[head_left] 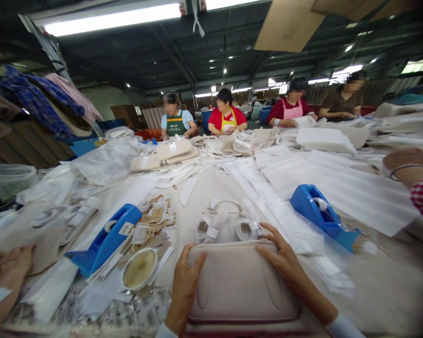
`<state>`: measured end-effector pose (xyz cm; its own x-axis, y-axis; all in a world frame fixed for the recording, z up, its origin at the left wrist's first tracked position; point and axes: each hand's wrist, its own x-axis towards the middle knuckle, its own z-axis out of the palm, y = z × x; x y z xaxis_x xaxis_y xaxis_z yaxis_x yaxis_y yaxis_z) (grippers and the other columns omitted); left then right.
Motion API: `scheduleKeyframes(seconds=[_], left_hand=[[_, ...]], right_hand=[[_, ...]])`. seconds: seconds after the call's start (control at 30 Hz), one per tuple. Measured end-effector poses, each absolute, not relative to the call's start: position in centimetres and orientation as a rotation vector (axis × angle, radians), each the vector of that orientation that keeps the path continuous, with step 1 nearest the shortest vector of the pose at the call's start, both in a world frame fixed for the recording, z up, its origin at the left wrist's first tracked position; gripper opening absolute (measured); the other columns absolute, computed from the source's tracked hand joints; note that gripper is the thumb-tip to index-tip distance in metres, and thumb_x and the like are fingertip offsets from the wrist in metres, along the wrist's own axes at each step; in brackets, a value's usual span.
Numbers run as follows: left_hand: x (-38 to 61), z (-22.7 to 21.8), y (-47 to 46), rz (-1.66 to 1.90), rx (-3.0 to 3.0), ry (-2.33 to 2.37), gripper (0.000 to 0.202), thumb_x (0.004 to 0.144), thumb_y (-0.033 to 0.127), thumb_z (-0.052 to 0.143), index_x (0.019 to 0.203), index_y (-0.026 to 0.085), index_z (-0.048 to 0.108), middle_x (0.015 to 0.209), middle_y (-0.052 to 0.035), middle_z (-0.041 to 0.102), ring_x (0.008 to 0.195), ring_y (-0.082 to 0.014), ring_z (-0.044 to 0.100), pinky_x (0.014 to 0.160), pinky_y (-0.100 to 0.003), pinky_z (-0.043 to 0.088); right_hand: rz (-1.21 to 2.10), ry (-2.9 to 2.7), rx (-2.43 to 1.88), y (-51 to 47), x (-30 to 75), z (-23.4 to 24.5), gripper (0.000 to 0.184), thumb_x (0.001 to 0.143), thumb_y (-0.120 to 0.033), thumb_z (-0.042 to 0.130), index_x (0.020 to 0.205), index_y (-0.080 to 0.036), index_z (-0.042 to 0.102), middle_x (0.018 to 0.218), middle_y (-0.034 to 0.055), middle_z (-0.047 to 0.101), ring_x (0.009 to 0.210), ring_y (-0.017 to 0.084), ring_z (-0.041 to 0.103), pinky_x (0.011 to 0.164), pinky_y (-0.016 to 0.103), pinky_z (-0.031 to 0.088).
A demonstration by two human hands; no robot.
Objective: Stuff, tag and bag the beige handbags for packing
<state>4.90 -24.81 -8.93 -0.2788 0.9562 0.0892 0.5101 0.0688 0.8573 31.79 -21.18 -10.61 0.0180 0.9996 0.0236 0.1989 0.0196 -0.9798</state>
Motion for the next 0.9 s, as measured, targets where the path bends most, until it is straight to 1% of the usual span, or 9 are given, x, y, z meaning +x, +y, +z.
scheduleKeyframes(seconds=[0.1,0.2,0.33,0.47,0.53,0.6,0.67,0.77,0.9], left_hand=[[6.6,-8.8,-25.2,1.066,1.995,2.184,0.033,0.089,0.022,0.051,0.121,0.022,0.062,0.123,-0.0118,0.061,0.115,-0.0319,0.053,0.1,-0.052,0.039],[8.8,-8.9,-25.2,0.838,2.562,1.978,0.046,0.09,0.007,0.045,0.13,0.025,0.056,0.131,-0.008,0.057,0.123,-0.0279,0.047,0.108,-0.05,0.03],[10.3,-9.2,-24.8,0.621,2.698,1.724,0.046,0.093,0.01,0.044,0.137,0.023,0.048,0.129,-0.0042,0.059,0.116,-0.0229,0.05,0.105,-0.042,0.035],[10.3,-9.5,-24.7,0.617,2.645,1.761,0.044,0.093,0.013,0.046,0.135,0.025,0.05,0.127,-0.0041,0.06,0.114,-0.0239,0.05,0.104,-0.043,0.037],[10.3,-9.5,-24.8,0.65,2.606,1.754,0.044,0.092,0.011,0.045,0.133,0.026,0.052,0.125,-0.0042,0.06,0.113,-0.0246,0.05,0.103,-0.044,0.038],[10.2,-9.6,-24.9,0.71,2.538,1.74,0.045,0.09,0.009,0.044,0.131,0.026,0.054,0.124,-0.0053,0.06,0.113,-0.0251,0.051,0.102,-0.045,0.04],[9.9,-9.8,-24.8,0.823,2.453,1.752,0.045,0.087,0.007,0.045,0.127,0.022,0.056,0.124,-0.0092,0.058,0.115,-0.0261,0.05,0.101,-0.044,0.042],[9.2,-9.9,-23.7,1.091,2.318,1.913,0.043,0.081,0.004,0.044,0.12,0.016,0.057,0.125,-0.0156,0.052,0.12,-0.0284,0.047,0.103,-0.047,0.042],[8.9,-9.3,-21.1,1.174,2.222,2.195,0.038,0.08,0.008,0.049,0.117,0.013,0.054,0.133,-0.0181,0.044,0.128,-0.0323,0.04,0.107,-0.053,0.036]], right_hand=[[1.036,-1.382,-1.337,-20.9,31.8,-10.8,0.063,0.079,-0.045,0.062,0.136,-0.022,0.047,0.109,0.0065,0.061,0.1,0.025,0.06,0.09,0.04,0.045],[1.002,-1.412,-1.32,-20.9,32.0,-11.1,0.061,0.08,-0.043,0.06,0.136,-0.024,0.047,0.11,0.0055,0.061,0.103,0.025,0.059,0.091,0.04,0.046],[0.821,-1.584,-1.44,-21.4,31.8,-10.7,0.053,0.085,-0.04,0.054,0.135,-0.026,0.045,0.11,0.0052,0.063,0.102,0.026,0.06,0.088,0.041,0.048],[0.123,-1.912,-1.601,-21.3,29.2,-8.6,0.04,0.088,-0.021,0.049,0.128,-0.018,0.054,0.116,0.0162,0.059,0.109,0.037,0.052,0.09,0.053,0.043],[-0.076,-2.002,-1.511,-20.4,26.9,-7.6,0.033,0.086,-0.012,0.049,0.117,-0.017,0.06,0.12,0.0168,0.057,0.112,0.036,0.049,0.094,0.051,0.04],[-0.094,-2.07,-1.382,-19.1,24.5,-7.3,0.027,0.086,-0.006,0.049,0.104,-0.018,0.063,0.113,0.0129,0.06,0.108,0.03,0.051,0.096,0.044,0.04],[-0.091,-2.117,-1.306,-17.8,22.6,-7.8,0.024,0.085,-0.002,0.047,0.093,-0.018,0.064,0.099,0.0096,0.062,0.096,0.027,0.054,0.092,0.041,0.043],[-0.15,-2.118,-1.232,-16.5,21.2,-9.7,0.026,0.084,0.001,0.047,0.092,-0.018,0.063,0.092,0.0075,0.063,0.09,0.026,0.055,0.091,0.042,0.042],[-0.138,-2.058,-1.18,-16.3,21.3,-11.3,0.027,0.082,0.001,0.047,0.088,-0.019,0.064,0.091,0.0063,0.064,0.095,0.026,0.057,0.106,0.047,0.033]])
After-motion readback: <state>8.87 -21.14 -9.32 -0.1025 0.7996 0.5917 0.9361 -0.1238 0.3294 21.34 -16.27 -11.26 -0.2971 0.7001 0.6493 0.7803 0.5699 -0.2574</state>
